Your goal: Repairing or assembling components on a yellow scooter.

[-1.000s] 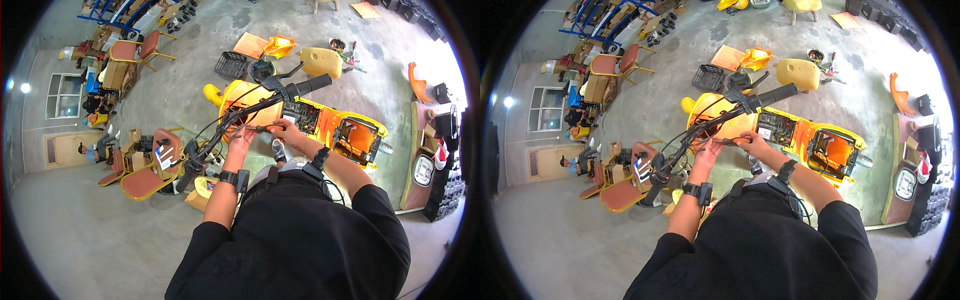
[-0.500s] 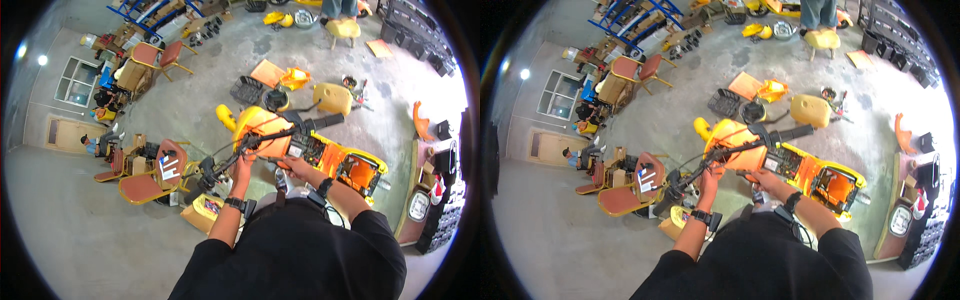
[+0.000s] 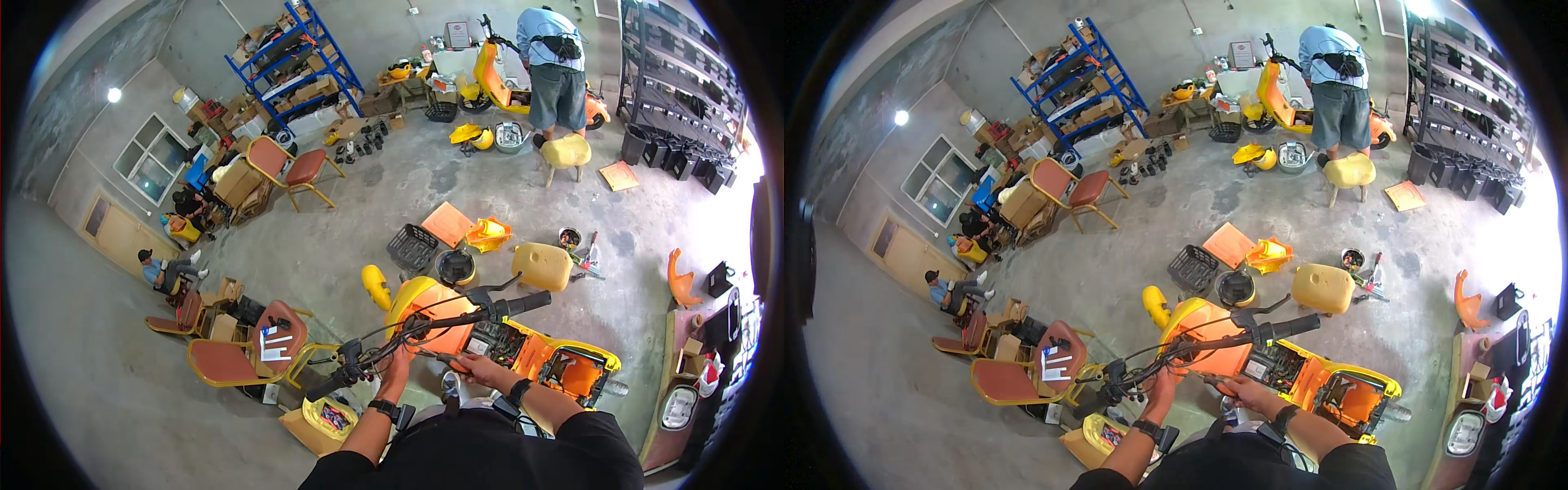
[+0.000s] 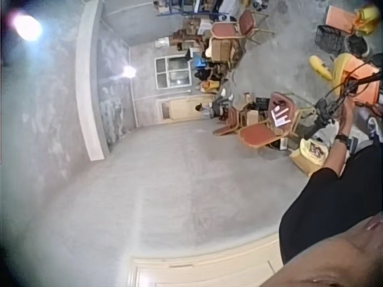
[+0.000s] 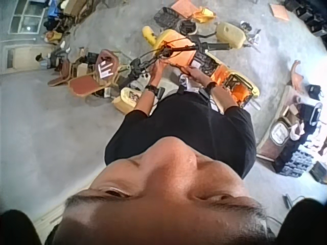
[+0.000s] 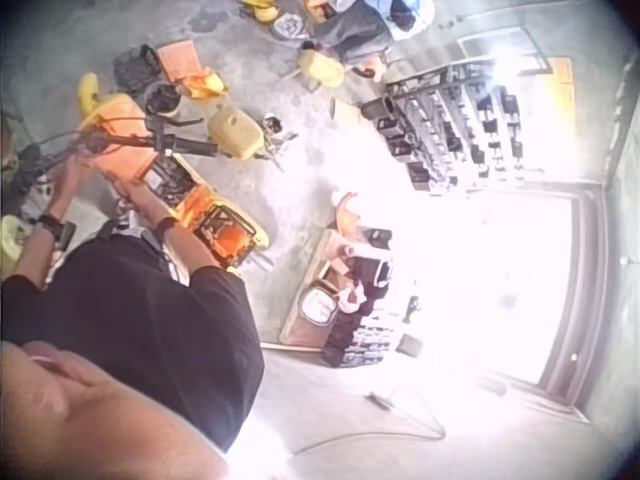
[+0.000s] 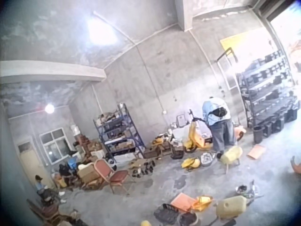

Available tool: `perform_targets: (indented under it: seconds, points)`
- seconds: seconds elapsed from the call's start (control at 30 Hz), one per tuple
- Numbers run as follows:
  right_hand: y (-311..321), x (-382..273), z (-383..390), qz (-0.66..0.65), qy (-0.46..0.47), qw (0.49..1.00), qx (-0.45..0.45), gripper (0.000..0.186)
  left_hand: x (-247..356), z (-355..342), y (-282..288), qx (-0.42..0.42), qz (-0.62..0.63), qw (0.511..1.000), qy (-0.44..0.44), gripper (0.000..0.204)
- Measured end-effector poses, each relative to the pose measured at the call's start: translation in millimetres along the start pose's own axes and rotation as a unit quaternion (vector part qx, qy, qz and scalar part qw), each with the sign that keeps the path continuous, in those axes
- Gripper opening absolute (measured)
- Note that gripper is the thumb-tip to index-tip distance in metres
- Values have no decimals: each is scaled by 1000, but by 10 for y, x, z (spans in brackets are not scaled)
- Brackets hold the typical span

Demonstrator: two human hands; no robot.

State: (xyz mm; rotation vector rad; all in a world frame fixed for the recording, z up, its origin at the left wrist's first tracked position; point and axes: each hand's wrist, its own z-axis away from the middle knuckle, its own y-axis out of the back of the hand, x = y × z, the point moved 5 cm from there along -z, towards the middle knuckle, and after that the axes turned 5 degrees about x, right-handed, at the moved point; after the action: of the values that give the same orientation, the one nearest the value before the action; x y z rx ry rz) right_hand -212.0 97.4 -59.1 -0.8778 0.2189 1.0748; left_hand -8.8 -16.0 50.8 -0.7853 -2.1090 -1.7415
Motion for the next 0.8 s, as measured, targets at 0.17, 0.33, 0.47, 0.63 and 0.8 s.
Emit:
perform_targets:
  seconds: [0.17,0.33,0.47,0.63,0.8]
  points:
    - [-27,-11,22,9,-8,1000,-1,31,-240,35,-289,41,62,997,-22,22]
    - [2,-56,47,17,12,1000,4,31,-65,106,-153,54,27,998,4,23]
    - [12,-75,54,25,4,1000,-5,31,52,78,-91,14,143,988,56,23]
    - [0,-139,49,62,37,997,14,33,-96,22,-141,-19,-38,998,-39,32]
    - [-5,-177,70,81,44,995,30,36,-509,-58,-308,-27,251,963,98,41]
